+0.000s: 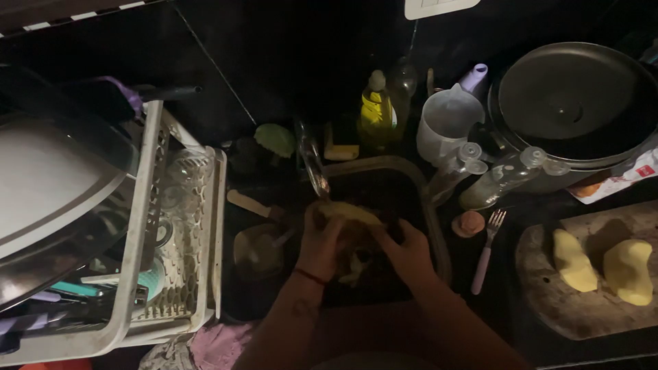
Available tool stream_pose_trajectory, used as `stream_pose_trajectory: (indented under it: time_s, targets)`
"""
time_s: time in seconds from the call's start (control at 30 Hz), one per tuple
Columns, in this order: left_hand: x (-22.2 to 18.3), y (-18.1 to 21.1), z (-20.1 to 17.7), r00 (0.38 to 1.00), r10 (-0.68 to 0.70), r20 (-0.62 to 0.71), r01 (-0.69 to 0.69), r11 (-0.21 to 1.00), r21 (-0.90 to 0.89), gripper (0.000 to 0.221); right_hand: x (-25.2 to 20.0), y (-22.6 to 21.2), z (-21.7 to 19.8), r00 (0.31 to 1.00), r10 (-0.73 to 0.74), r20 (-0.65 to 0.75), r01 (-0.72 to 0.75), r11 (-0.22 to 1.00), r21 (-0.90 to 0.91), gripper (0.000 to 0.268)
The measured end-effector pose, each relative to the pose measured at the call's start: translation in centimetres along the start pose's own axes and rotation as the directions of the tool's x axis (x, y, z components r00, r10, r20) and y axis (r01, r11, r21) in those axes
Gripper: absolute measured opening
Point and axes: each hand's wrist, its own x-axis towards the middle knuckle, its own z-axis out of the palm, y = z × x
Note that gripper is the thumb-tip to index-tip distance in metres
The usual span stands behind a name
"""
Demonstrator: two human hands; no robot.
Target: Peeling a potato over a sink using a manual peeling tool
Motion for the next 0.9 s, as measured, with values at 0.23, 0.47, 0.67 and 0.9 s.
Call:
stream_pose_trajectory:
  time_s: [0.23,0.47,0.67,0.9]
  targets:
    - [0.7,-5.8,-0.5,0.996,0.026,-0.084,-0.042,0.982,-0.186,0.090,0.3,0.9,-0.6,0.932,0.114,0.344,-0.247,0.895,0.372,0.047]
    - [0.6,-0.5,-1.8,0.945,0.315,0.094,-0.315,0.949,-0.012,0.037,0.2,3.2,-2.6,0.992,0.054,0.117,-0.032,0.982,-0.184,0.031]
    - [1.5,-2.7,-1.4,0.805,-0.349,0.479,0.556,0.164,-0.815,0.061,-4.6,1.3,-10.0,0.972,0.233,0.042,-0.130,0.672,-0.729,0.074]
    - [0.3,-2.0,-0.7,0.755,-0.471,0.457,0.533,0.033,-0.846,0.048,-5.7,-1.1,-12.1,0.968,0.249,-0.031,-0.161,0.522,-0.838,0.035]
